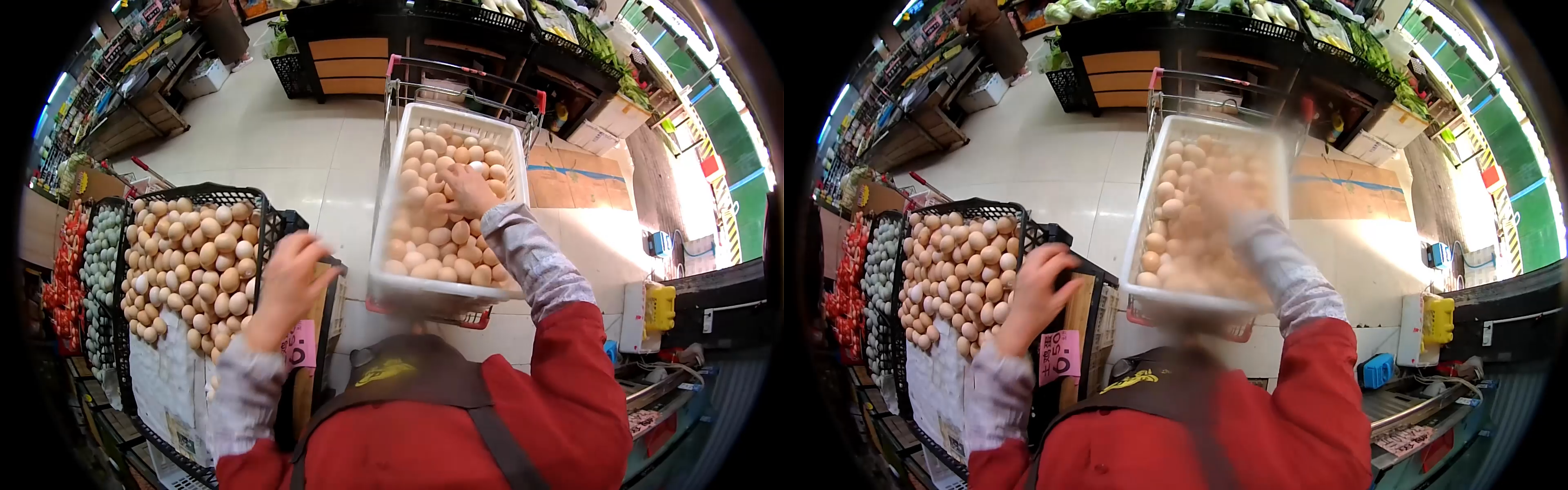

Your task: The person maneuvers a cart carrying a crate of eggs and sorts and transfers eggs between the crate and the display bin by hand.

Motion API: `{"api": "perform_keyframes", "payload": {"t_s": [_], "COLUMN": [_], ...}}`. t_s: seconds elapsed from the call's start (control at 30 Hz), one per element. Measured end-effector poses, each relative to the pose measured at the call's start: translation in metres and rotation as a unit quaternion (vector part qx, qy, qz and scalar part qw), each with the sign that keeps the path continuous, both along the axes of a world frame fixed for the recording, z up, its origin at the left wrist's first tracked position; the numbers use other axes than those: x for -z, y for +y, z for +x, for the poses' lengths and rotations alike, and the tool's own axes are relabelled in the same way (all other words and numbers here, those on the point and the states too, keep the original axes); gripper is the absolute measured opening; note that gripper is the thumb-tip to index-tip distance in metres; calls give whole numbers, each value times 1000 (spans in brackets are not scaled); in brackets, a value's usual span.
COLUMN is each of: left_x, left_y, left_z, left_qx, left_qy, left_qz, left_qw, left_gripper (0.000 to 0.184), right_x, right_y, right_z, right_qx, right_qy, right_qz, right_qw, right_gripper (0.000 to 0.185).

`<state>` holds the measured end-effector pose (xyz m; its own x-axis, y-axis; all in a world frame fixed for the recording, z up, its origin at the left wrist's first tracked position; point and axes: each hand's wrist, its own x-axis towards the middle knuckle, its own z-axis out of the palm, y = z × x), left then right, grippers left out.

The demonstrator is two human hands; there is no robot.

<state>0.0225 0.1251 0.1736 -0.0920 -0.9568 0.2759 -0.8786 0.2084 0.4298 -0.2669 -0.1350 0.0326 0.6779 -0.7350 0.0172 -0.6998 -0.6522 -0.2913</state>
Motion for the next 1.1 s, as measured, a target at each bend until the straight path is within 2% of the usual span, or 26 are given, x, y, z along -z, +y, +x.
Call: {"api": "perform_keyframes", "payload": {"t_s": [0.07,0.1,0.13,0.23,0.27,0.3,0.33,0.37,0.4,0.43,0.5,0.6,0.67,0.73,0.77,0.87,0.93,1.0,1.07,1.1], "left_x": [18,33,49,76,82,125,130,171,180,173,164,163,181,200,209,245,264,266,238,256], "left_y": [-60,-89,-113,-174,-186,-208,-215,-233,-243,-249,-248,-251,-258,-264,-268,-286,-298,-300,-286,-294], "left_z": [-35,-49,-62,-92,-99,-100,-101,-100,-99,-101,-97,-93,-86,-86,-87,-95,-100,-103,-109,-112], "left_qx": [80,109,136,196,204,147,125,120,116,112,182,143,178,160,153,110,103,96,88,69], "left_qy": [-20,-39,-58,-132,-172,-235,-240,-129,-74,-17,-171,-131,-181,-163,-157,-131,-184,-209,-227,-223], "left_qz": [-7,-25,-42,-56,-70,-119,-128,-109,-101,-95,-7,-8,20,-17,-31,-102,-92,-85,-13,-34], "left_qw": [997,993,988,970,961,953,954,978,985,989,968,981,967,973,975,980,973,970,970,972], "left_gripper": [29,31,34,28,25,14,15,16,16,17,17,19,19,18,18,18,20,21,21,22], "right_x": [3,-29,-32,-1,8,11,12,7,15,22,28,15,-12,-23,-6,-5,-24,46,39,40], "right_y": [-2,16,18,5,-1,-4,-7,-8,-15,-22,-26,-23,-15,-14,-21,-23,-13,-43,-40,-39], "right_z": [0,7,8,6,6,5,4,2,4,6,5,4,6,10,11,8,8,7,5,4], "right_qx": [11,5,-6,-68,-95,-114,-133,-146,-105,-60,-64,-171,-180,-166,-164,-209,-173,-144,-146,-145], "right_qy": [-18,27,40,17,5,-9,-24,-42,-47,-54,-55,-99,-58,12,-11,-31,59,-37,-76,-83], "right_qz": [52,20,2,-65,-96,-107,-107,-64,0,60,43,-15,-24,-22,-18,-97,-10,-18,-11,-16], "right_qw": [998,999,999,995,991,988,985,986,993,995,996,980,982,986,986,973,983,989,986,986], "right_gripper": [60,61,61,61,61,61,61,60,60,59,58,56,51,47,45,42,39,39,37,35]}}
